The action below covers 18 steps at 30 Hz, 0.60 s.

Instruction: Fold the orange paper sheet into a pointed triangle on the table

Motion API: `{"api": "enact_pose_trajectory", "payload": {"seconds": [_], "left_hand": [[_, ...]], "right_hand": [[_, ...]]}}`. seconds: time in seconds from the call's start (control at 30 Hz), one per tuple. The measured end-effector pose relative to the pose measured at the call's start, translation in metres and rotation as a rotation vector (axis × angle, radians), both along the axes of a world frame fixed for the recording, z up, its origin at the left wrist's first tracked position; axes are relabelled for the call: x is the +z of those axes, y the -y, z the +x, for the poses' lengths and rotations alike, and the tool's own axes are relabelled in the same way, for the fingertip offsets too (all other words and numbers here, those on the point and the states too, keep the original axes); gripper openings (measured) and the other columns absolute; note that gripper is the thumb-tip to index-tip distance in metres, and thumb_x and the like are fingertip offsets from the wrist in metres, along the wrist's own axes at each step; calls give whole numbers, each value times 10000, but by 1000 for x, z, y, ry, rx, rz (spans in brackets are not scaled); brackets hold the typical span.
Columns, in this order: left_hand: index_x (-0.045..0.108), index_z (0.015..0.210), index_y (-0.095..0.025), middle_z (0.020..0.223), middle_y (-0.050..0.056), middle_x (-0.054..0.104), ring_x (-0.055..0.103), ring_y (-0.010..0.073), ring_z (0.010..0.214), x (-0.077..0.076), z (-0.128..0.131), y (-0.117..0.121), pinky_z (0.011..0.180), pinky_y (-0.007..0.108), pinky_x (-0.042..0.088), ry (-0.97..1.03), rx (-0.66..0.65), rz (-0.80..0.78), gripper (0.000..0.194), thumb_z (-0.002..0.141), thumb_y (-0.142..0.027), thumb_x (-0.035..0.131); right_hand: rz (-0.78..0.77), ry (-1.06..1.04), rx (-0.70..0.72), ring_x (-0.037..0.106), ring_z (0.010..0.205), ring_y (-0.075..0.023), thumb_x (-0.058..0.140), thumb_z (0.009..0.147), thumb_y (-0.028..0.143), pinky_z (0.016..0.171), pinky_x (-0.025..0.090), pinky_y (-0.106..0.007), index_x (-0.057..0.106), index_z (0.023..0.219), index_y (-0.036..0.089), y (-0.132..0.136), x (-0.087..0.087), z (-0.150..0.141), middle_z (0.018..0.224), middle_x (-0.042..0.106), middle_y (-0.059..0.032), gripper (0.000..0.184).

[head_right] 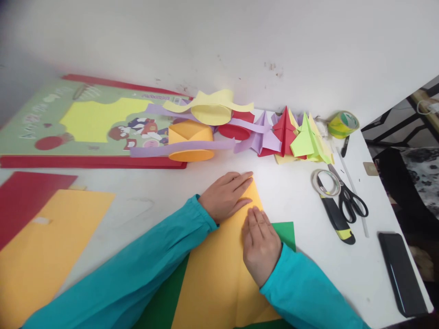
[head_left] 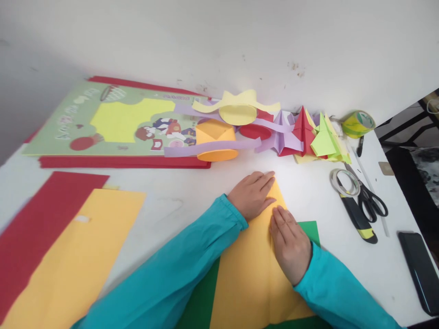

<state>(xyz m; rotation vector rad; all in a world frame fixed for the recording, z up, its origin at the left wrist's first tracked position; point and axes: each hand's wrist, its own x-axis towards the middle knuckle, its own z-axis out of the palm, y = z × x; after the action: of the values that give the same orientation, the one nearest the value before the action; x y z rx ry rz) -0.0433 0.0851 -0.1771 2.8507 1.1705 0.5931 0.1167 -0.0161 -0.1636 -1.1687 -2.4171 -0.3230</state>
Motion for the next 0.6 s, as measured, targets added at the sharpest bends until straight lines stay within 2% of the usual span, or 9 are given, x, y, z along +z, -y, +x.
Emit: {"api": "enact_pose_trajectory", "payload": {"seconds": [0.17,0.6], "left_hand": [[545,1218,8,1313,187,537,512,299,1060,-1,0,-1,923,422,456,21,-3,18,513,904,-395,491],[524,1235,-10,1329,192,521,503,295,1078,-2,0,-1,922,433,453,28,-16,-23,523,895,-407,516]], "right_hand": [[12,-148,-7,631,1050,-283,622,802,-2,884,575,-428,664,915,36,2,1,-1,1003,705,-166,127],[35,-149,22,642,1021,-267,570,832,-2,848,583,-406,650,939,44,2,4,-2,968,710,-165,142]]}}
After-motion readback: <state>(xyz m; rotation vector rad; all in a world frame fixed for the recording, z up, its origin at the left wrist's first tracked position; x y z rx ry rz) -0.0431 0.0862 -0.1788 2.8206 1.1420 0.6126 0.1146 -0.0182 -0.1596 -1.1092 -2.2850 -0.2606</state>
